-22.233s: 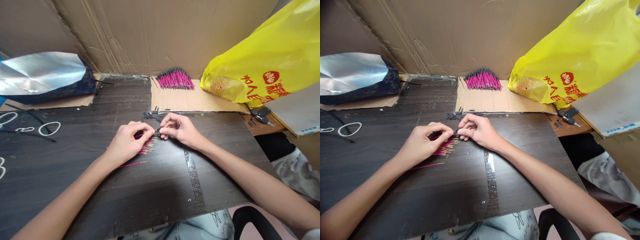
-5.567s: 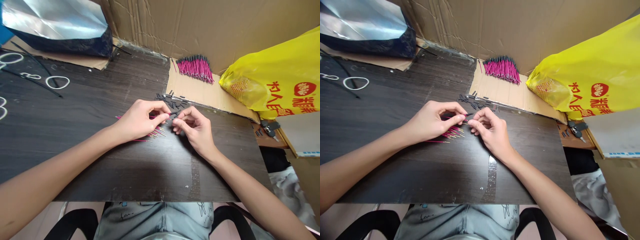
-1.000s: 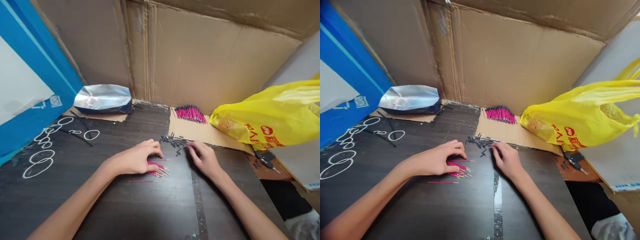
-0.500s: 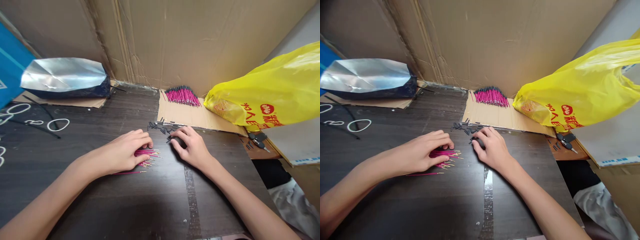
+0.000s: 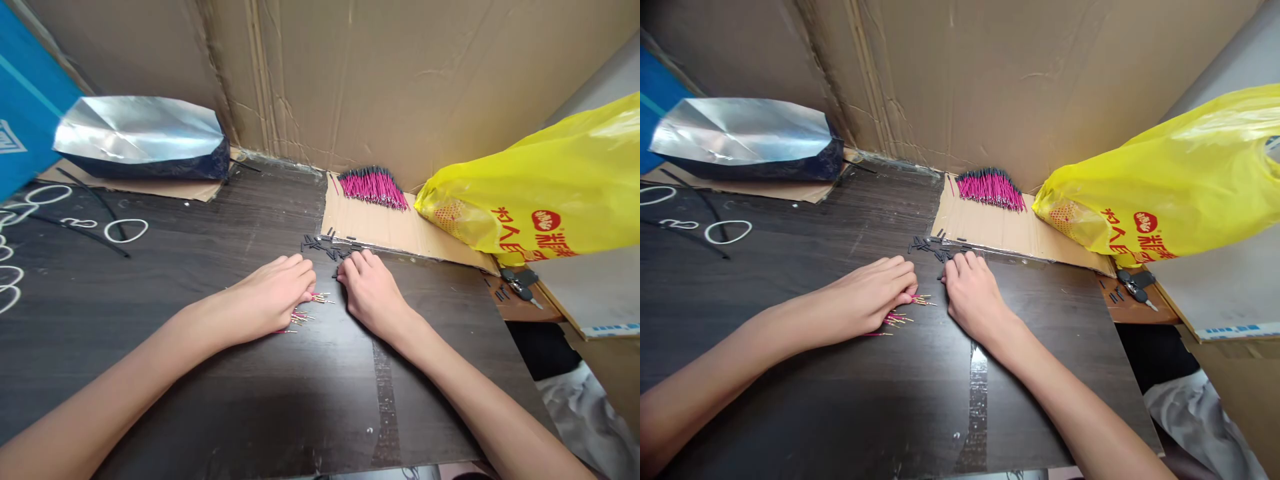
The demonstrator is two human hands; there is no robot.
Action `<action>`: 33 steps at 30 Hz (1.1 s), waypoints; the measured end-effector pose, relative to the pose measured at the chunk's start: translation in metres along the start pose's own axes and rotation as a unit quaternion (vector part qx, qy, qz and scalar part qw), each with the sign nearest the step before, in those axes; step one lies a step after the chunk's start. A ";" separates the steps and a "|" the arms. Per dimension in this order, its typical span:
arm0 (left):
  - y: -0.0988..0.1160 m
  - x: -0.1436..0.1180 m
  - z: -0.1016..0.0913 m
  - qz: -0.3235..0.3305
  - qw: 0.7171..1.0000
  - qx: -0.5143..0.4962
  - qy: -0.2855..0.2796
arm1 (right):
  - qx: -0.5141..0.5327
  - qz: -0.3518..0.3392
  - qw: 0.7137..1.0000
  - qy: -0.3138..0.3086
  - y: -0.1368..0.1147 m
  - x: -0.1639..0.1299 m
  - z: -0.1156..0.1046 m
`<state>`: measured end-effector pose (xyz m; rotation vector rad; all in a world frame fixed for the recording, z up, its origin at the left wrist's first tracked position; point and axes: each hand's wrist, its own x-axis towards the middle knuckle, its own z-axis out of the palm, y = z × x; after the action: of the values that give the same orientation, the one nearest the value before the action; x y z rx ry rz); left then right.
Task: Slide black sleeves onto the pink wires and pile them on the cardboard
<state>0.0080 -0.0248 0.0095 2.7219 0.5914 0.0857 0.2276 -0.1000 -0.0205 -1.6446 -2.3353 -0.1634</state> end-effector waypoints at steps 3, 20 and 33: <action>-0.001 0.001 -0.005 -0.033 0.997 -0.071 0.010 | 0.094 0.009 0.996 0.009 -0.002 -0.004 -0.002; 0.002 0.003 -0.015 -0.052 0.980 -0.183 0.056 | 0.380 -0.029 0.924 0.039 -0.011 -0.013 -0.020; 0.004 0.002 -0.016 -0.073 0.977 -0.197 0.023 | 0.334 0.035 0.940 0.056 -0.011 -0.015 -0.015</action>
<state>0.0096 -0.0225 0.0258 2.2924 0.7014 0.2066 0.2238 -0.1209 -0.0098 -1.3188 -1.9271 0.4885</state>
